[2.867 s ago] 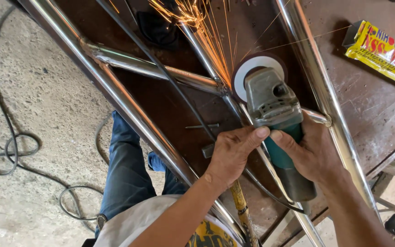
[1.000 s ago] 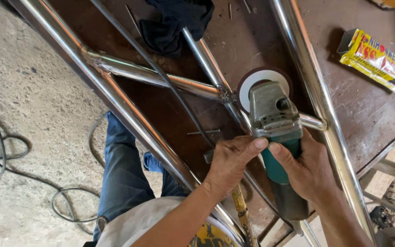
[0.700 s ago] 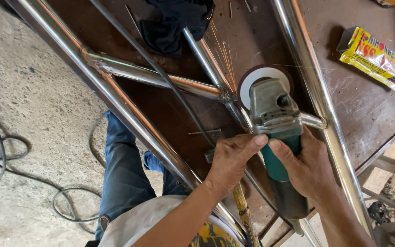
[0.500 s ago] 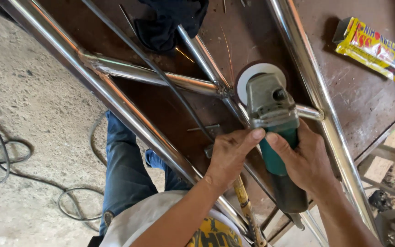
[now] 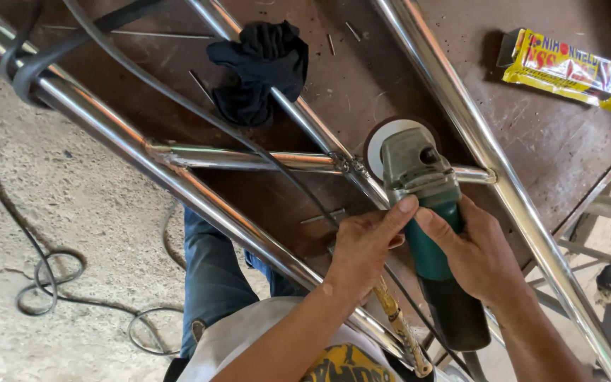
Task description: Grinding the welded joints of a metal pipe structure using an angle grinder.
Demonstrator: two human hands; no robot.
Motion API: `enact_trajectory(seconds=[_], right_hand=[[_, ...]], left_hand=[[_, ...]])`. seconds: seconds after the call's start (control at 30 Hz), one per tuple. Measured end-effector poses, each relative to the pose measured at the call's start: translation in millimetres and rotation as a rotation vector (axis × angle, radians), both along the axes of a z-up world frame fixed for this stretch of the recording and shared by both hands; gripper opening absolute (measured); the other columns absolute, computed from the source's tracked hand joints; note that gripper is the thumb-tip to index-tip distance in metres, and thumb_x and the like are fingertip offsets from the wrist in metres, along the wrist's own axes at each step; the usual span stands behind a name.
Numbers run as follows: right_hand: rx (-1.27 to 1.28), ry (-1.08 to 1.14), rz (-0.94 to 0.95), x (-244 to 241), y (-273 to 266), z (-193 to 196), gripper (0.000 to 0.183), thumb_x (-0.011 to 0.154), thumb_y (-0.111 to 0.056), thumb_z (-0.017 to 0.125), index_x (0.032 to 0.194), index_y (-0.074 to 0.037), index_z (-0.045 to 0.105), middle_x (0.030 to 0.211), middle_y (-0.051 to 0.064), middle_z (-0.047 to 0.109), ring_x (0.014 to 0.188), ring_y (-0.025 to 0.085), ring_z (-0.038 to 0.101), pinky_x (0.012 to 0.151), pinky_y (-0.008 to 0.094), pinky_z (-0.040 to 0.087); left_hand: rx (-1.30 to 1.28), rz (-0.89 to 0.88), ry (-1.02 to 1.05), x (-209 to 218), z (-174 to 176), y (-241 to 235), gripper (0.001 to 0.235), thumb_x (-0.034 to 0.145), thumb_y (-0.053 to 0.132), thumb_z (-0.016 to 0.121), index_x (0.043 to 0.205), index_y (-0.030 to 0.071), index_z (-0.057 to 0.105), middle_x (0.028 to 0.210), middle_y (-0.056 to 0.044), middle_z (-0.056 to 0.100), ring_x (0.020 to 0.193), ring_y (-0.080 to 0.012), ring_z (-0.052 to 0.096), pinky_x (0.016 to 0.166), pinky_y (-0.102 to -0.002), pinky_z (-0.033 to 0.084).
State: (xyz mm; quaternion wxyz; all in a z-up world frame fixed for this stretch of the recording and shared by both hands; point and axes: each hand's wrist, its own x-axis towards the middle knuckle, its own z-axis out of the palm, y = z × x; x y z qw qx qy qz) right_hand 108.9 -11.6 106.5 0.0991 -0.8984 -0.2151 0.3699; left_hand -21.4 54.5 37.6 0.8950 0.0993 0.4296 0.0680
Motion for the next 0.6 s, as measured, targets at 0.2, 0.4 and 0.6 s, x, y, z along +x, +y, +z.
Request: enact_trajectory(seconds=[0.2, 0.4, 0.6], right_hand=[[-0.12, 0.064, -0.075, -1, 22, 6, 0.052, 0.086, -0.045, 0.061, 0.116, -0.003, 0.069, 0.083, 0.016, 0.077, 0.061, 0.025, 0.071, 0.054, 0.035, 0.056], [-0.182, 0.065, -0.114, -2, 25, 7, 0.049, 0.086, -0.043, 0.065, 0.101, 0.003, 0.07, 0.075, 0.016, 0.073, 0.056, 0.024, 0.066, 0.051, 0.036, 0.053], [-0.161, 0.049, -0.098, -1, 22, 8, 0.042, 0.087, -0.039, 0.069, 0.094, 0.002, 0.067, 0.069, 0.014, 0.069, 0.053, 0.022, 0.06, 0.05, 0.036, 0.051]], left_hand=[[-0.035, -0.067, 0.088, -4, 18, 27, 0.055, 0.077, 0.04, 0.075, 0.092, -0.013, 0.075, 0.09, -0.017, 0.074, 0.086, -0.0186, 0.066, 0.088, -0.028, 0.055], [-0.124, -0.108, 0.102, -8, 27, 41, 0.055, 0.08, 0.037, 0.072, 0.1, -0.015, 0.076, 0.095, -0.019, 0.076, 0.087, -0.0205, 0.067, 0.083, -0.029, 0.056], [-0.113, -0.095, 0.096, -7, 24, 40, 0.051, 0.081, 0.036, 0.073, 0.095, -0.013, 0.076, 0.091, -0.018, 0.076, 0.081, -0.019, 0.065, 0.079, -0.028, 0.054]])
